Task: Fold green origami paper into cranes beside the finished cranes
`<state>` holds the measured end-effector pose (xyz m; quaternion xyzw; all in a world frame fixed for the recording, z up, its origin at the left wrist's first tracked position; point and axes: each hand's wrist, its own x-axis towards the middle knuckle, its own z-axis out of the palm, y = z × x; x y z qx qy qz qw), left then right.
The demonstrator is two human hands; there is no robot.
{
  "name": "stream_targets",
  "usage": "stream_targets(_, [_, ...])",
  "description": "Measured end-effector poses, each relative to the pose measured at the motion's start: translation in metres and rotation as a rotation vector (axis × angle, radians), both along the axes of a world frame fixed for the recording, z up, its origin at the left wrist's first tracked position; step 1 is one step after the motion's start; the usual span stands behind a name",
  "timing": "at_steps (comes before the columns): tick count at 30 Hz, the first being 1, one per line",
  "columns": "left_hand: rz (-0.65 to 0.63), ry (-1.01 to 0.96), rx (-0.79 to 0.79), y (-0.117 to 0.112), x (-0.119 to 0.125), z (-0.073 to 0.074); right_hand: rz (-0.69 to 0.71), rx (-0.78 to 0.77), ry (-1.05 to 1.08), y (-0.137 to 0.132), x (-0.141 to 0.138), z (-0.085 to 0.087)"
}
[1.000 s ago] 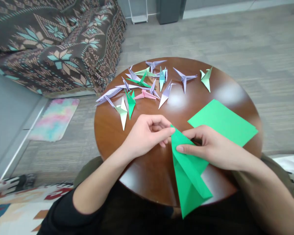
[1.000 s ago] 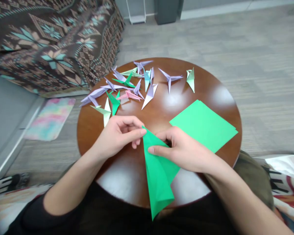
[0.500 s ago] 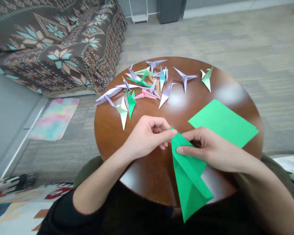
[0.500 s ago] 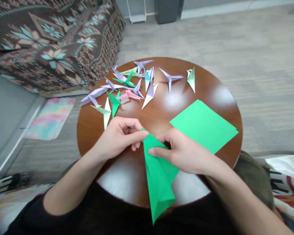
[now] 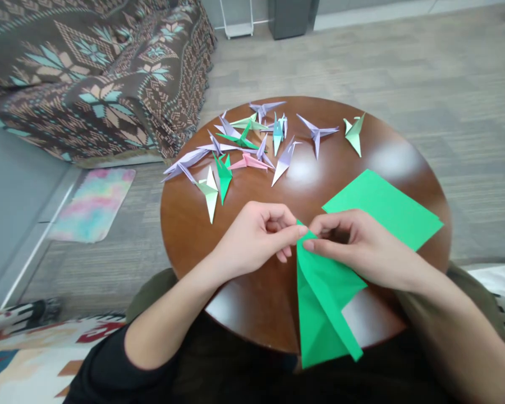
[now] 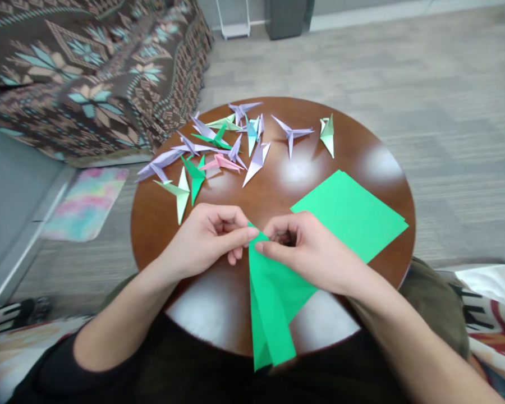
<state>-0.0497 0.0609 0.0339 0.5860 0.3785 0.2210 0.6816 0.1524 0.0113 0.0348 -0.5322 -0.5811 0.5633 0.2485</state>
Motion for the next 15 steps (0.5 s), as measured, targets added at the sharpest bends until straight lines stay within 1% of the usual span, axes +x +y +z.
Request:
stream_targets(4, [0.037, -0.027, 0.060, -0.0001, -0.0004, 0.0007, 0.002, 0.033, 0.001, 0.0002, 0.0011, 0.0010])
stream_targets(8, [0.136, -0.021, 0.151, 0.0051, -0.0033, 0.0023, 0.049, 0.029, -0.009, -0.0001, 0.0017, 0.0020])
stream_targets(9, [0.124, -0.009, 0.154, 0.0061, -0.0040, 0.0025, 0.054, 0.025, -0.015, -0.0003, 0.0017, 0.0021])
stream_targets(10, [0.081, 0.005, 0.149, 0.0067, -0.0045, 0.0024, 0.052, 0.025, -0.022, -0.0004, 0.0016, 0.0020])
stream_targets(13, [-0.097, 0.041, 0.117, 0.0065, -0.0055, 0.0011, 0.036, 0.035, -0.048, -0.0004, 0.0014, 0.0018])
stream_targets(14, [-0.125, 0.048, 0.109, 0.0061, -0.0056, 0.0003, 0.034, 0.034, -0.051, -0.0003, 0.0014, 0.0018])
stream_targets(15, [-0.126, 0.054, 0.101, 0.0056, -0.0058, -0.0006, 0.034, 0.028, -0.049, -0.0002, 0.0015, 0.0019])
